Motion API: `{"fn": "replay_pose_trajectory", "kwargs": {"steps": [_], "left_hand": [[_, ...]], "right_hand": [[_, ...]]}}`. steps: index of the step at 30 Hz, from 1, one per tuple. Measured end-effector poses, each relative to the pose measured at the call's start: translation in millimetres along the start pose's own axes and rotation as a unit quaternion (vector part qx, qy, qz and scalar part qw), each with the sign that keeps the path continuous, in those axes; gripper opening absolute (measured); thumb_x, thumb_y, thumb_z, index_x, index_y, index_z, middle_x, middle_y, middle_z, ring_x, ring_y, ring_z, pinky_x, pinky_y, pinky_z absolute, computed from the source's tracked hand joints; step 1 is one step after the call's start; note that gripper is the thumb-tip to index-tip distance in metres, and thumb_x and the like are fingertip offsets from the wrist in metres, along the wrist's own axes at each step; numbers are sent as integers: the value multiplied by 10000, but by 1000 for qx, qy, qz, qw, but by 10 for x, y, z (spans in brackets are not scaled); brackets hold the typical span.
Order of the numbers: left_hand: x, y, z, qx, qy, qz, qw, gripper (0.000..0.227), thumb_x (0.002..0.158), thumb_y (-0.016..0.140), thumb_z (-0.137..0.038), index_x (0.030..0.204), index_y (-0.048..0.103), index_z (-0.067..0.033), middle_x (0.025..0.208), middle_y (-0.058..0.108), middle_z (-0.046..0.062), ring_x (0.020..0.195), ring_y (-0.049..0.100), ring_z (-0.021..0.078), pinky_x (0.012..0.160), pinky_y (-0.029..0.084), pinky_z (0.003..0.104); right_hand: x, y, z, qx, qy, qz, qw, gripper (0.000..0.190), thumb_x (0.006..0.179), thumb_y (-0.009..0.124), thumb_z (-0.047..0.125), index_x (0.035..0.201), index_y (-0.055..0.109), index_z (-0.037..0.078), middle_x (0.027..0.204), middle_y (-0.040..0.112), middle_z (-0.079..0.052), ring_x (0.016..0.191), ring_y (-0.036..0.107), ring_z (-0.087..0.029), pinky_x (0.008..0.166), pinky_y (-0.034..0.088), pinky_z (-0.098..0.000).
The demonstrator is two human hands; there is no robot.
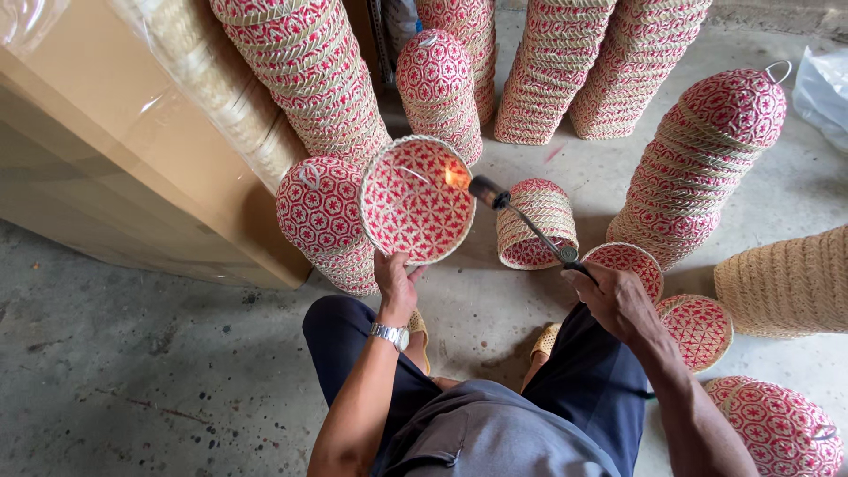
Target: The person uses a handheld blowtorch to apply heat to the surface of woven baskets. They rotate each basket to treat different areas and then place it down before picking up another one.
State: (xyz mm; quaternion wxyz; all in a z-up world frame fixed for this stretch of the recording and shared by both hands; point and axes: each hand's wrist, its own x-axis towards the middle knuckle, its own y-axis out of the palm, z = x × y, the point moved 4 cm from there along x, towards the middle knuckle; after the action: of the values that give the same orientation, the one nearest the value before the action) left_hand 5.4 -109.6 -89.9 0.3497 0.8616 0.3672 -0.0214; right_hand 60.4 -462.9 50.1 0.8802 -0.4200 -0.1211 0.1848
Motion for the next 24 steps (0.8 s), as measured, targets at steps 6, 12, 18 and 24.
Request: {"fn": "replay_pose_trajectory", "kwargs": {"steps": [6,12,18,24], "left_hand": [[-8,-14,306,11,-52,35,998,447,882,597,-114,1320,556,-190,1189,645,55,1008,658,223,725,618,429],[36,2,345,20,-69,66,995,311,947,626,-223,1234,582,-114,1105,687,82,935,689,232,725,616,439],[91,7,-139,119,26,42,992,424,919,648,-271,1319,579,-148,1096,723,65,903,733,189,667,651,340],[349,-117,-200,211,43,80,973,414,928,616,-297,1307,613,-132,1084,704,61,835,717,150,591,628,314]], "right_hand": [[112,139,101,0,-42,5,999,311,960,627,330,950,713,31,603,615,-147,533,632,-260,564,495,-416],[13,164,291,-3,-69,-21,997,292,952,640,310,1043,736,50,655,631,-188,559,646,-302,548,488,-437],[-315,-43,59,35,6,-18,999,331,957,605,342,1045,748,57,625,640,-106,506,616,-202,502,484,-386],[-209,12,-152,53,154,36,986,404,1020,585,372,907,751,22,586,594,-54,502,570,-150,499,476,-365]]}}
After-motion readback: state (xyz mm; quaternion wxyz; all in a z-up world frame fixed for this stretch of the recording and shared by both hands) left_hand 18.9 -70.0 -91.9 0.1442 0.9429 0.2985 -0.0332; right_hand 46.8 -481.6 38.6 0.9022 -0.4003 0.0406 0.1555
